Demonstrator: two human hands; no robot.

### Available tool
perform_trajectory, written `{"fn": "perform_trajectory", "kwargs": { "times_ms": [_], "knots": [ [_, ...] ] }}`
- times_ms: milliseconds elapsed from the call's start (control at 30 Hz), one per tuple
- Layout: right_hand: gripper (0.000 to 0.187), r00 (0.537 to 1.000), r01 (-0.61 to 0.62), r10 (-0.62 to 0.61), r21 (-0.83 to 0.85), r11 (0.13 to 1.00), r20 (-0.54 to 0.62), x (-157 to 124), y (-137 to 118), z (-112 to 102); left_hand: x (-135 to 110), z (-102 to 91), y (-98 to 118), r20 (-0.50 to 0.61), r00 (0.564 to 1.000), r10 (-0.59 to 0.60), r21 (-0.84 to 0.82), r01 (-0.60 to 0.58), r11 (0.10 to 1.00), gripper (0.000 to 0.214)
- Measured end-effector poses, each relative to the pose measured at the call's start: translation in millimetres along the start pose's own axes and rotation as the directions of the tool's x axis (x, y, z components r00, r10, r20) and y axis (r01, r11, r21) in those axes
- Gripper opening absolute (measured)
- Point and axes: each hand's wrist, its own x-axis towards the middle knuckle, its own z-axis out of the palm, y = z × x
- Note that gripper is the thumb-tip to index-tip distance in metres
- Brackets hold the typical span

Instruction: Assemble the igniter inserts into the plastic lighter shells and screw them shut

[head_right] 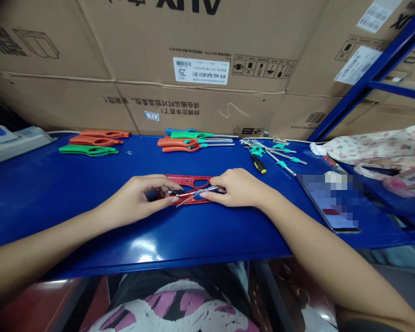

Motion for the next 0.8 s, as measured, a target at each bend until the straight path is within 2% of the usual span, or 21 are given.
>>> {"fn": "perform_trajectory", "kwargs": {
  "times_ms": [200, 400, 467, 567, 667, 800],
  "knots": [
    [0.046, 0.999, 0.018, -0.019, 0.025, 1.000, 0.040, -5.4, 2.1, -10.4, 1.1, 5.3, -3.8, 0.015, 0.997, -0.071, -0.114, 0.072, 0.991, 0.024],
    [0.047, 0.993, -0.074, 0.074, -0.004, 0.997, 0.090, -8.3, 1.3, -19.4, 4.4, 13.2, -4.2, 0.022, 0.990, -0.141, -0.354, 0.140, 0.925, 0.026],
    [0.048, 0.992, -0.067, 0.066, 0.004, 0.998, 0.109, -8.3, 1.7, -18.6, 4.5, 13.4, -4.1, 0.006, 0.990, -0.138, -0.323, 0.133, 0.937, 0.024],
    [0.048, 0.991, -0.043, 0.039, 0.029, 0.999, 0.125, -7.7, 1.7, -16.8, 3.7, 12.3, -3.7, -0.034, 0.997, -0.068, -0.135, 0.062, 0.989, 0.022],
    [0.046, 0.996, -0.039, 0.038, 0.016, 0.999, 0.081, -7.2, 0.9, -16.3, 3.2, 11.6, -3.3, -0.017, 1.000, 0.009, -0.003, -0.009, 1.000, 0.023],
    [0.046, 0.999, -0.048, 0.047, -0.037, 0.998, -0.011, -7.2, -0.2, -17.4, 3.7, 11.1, -2.7, 0.003, 1.000, 0.029, 0.038, -0.030, 0.999, 0.028]
  ]
}}
